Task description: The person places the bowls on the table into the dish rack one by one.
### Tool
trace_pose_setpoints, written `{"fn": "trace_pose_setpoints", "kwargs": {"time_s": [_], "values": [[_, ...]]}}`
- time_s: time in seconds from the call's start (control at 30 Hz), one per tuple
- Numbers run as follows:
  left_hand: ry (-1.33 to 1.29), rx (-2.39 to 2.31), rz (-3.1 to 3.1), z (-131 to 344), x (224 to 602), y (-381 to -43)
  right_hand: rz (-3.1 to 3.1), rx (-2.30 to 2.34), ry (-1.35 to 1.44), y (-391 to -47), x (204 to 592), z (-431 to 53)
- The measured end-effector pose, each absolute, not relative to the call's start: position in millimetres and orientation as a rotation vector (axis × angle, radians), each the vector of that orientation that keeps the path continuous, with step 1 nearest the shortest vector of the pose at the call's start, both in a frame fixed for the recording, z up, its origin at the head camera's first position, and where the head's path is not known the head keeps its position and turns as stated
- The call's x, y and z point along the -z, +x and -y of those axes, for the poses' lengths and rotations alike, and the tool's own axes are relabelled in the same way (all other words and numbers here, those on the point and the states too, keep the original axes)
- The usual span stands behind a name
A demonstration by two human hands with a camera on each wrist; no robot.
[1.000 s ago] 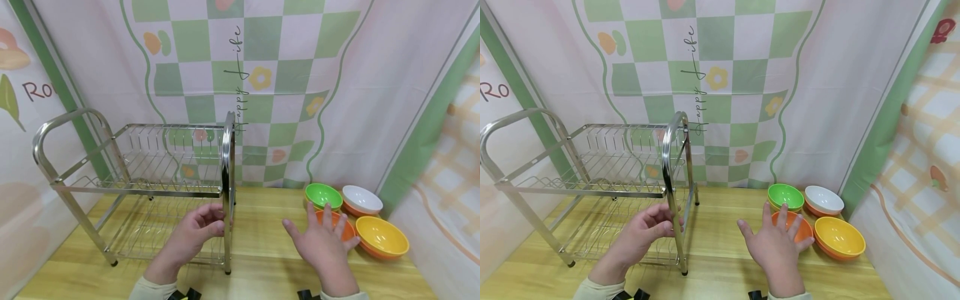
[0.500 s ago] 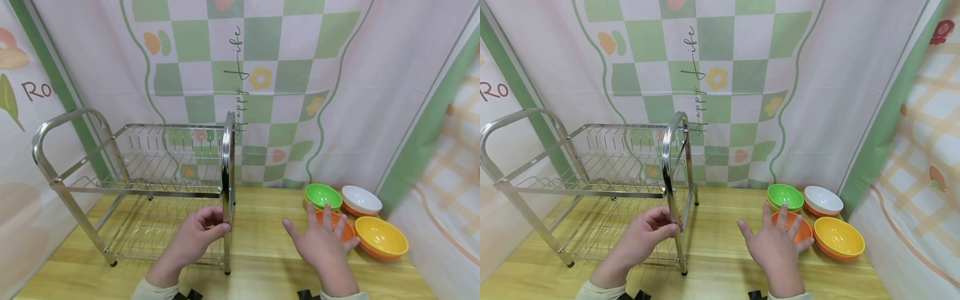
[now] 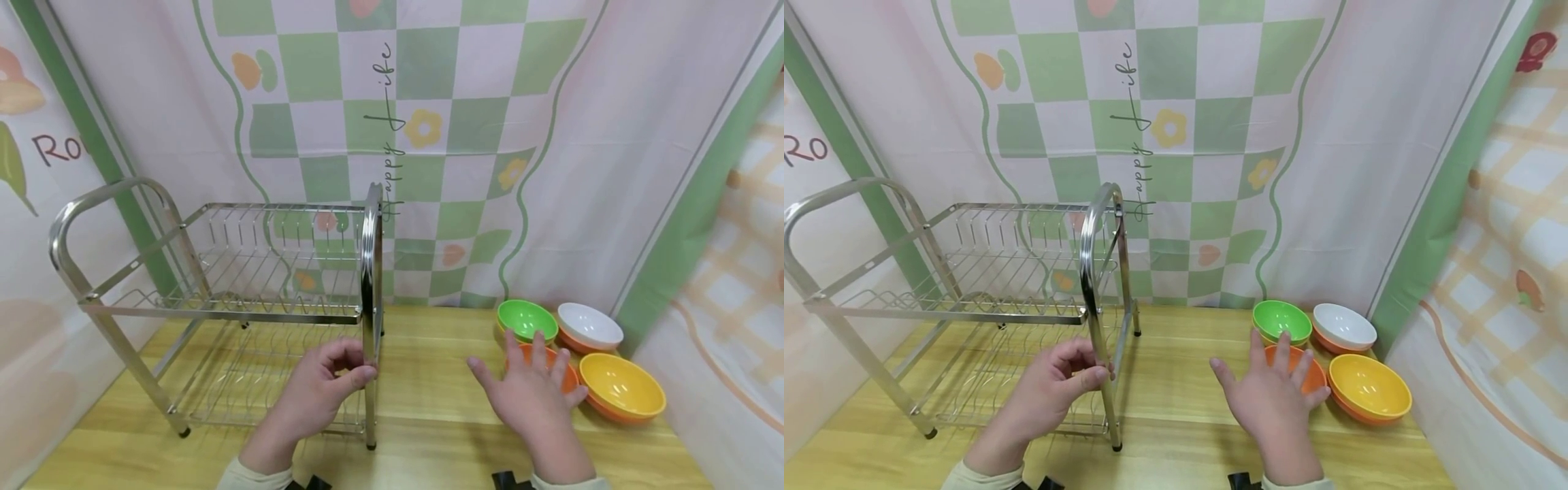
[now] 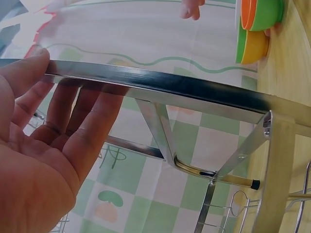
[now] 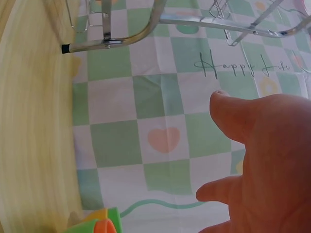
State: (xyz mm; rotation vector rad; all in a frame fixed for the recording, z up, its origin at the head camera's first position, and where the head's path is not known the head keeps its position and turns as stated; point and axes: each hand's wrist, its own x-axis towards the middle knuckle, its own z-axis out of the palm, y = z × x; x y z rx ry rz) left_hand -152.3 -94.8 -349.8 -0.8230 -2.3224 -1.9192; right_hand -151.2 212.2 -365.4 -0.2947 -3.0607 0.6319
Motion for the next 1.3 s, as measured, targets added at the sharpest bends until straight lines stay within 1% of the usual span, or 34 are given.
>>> {"fn": "trace_pose_setpoints", "kwargs": {"time_s": [0.27,0.5,0.73,0.93,1.0,1.13,1.3], "values": [[-0.816,1.881,2.34,95.1,350.7,-151.4,3.028,-0.642,-0.197,-151.8,355.1,-225.0],[-0.801,1.88,2.363,95.3,349.8,-151.7,2.961,-0.768,-0.059,-152.3,334.5,-253.2],[-0.801,1.875,2.369,96.2,349.7,-152.1,2.875,-0.978,-0.104,-151.6,319.4,-301.0],[-0.82,1.863,2.373,96.7,349.8,-152.6,2.739,-1.531,-0.084,-155.8,328.0,-351.5],[-0.822,1.859,2.376,96.5,349.9,-152.9,2.701,-1.639,-0.092,-157.8,331.5,-368.9],[-0.821,1.84,2.389,96.4,349.9,-153.5,2.724,-1.716,-0.15,-158.8,333.6,-399.4],[-0.827,1.828,2.387,96.5,349.9,-154.2,2.827,-1.705,-0.252,-159.5,331.8,-425.4]]}}
